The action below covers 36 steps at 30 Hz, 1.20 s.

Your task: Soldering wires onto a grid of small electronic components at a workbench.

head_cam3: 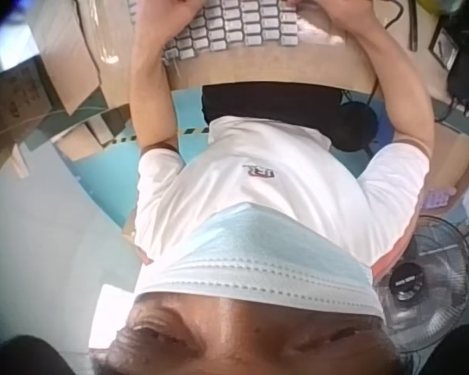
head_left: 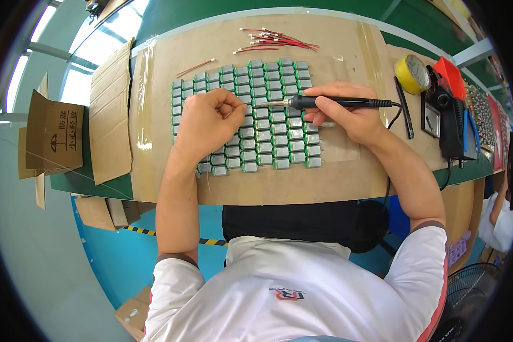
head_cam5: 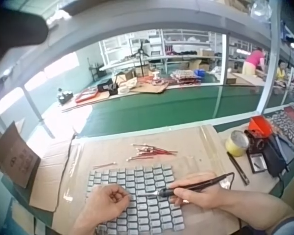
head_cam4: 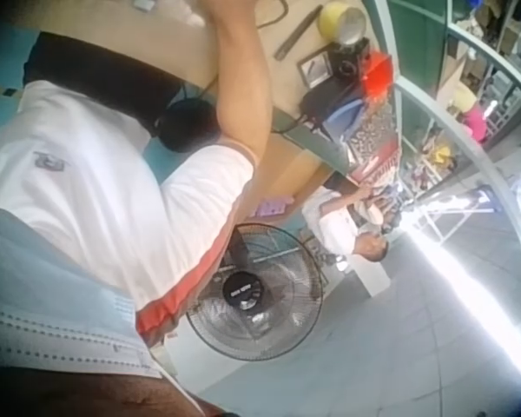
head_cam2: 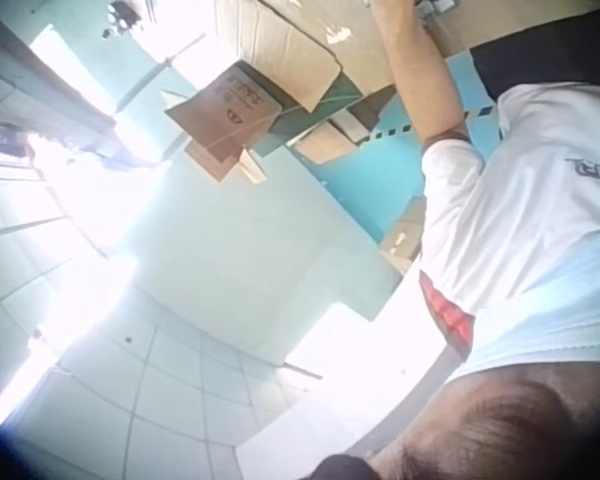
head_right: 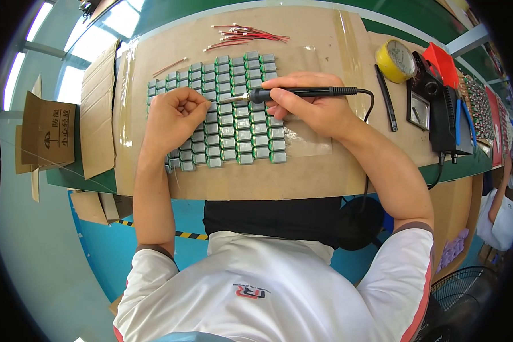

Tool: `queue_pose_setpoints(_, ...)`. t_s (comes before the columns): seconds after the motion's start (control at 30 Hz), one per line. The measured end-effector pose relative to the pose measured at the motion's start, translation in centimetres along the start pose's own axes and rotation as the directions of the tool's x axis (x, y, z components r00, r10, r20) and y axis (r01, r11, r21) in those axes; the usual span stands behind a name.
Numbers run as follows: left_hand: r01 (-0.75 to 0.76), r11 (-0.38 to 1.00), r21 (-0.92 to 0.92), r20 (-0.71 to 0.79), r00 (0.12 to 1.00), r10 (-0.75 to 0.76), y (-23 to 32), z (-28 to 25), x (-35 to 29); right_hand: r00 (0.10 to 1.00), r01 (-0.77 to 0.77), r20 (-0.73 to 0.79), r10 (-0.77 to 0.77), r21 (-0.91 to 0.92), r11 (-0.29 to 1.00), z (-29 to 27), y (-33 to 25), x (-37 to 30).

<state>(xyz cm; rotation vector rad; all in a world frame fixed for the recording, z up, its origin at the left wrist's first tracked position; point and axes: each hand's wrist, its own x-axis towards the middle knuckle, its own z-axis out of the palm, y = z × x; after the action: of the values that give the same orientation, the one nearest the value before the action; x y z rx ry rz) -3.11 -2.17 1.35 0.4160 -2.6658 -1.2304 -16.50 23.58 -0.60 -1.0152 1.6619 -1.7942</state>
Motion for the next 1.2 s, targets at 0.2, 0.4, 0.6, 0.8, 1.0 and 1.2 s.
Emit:
queue_pose_setpoints(0.2,-0.037,0.999,0.027,0.004,0.999,0.036,0.18,-0.07,-0.11,1.0,-0.016,0.001,0.016,0.0,1.0,0.02,0.09,-0.04)
queue_pose_setpoints(0.4,-0.047,0.999,0.016,0.01,0.999,0.047,-0.37,0.09,-0.07,1.0,-0.003,-0.01,0.003,0.035,0.999,0.06,0.32,0.01)
queue_pose_setpoints(0.6,-0.055,0.998,0.036,0.028,0.998,0.054,0.28,-0.06,-0.23,0.999,-0.029,-0.027,0.03,0.047,0.998,0.2,0.1,-0.01)
queue_pose_setpoints(0.8,-0.066,0.995,0.07,0.02,0.998,0.065,0.15,-0.01,-0.22,1.0,-0.01,-0.024,0.01,0.037,0.999,0.16,0.15,-0.01)
queue_pose_setpoints(1.0,-0.079,0.995,0.054,0.032,0.996,0.078,-0.04,-0.06,-0.33,1.0,0.0,-0.016,0.0,0.033,0.999,0.11,0.23,0.05)
queue_pose_setpoints(1.2,-0.095,0.993,0.064,0.044,0.995,0.092,0.04,-0.11,-0.24,1.0,0.007,-0.013,-0.007,0.031,1.0,0.09,0.22,0.02)
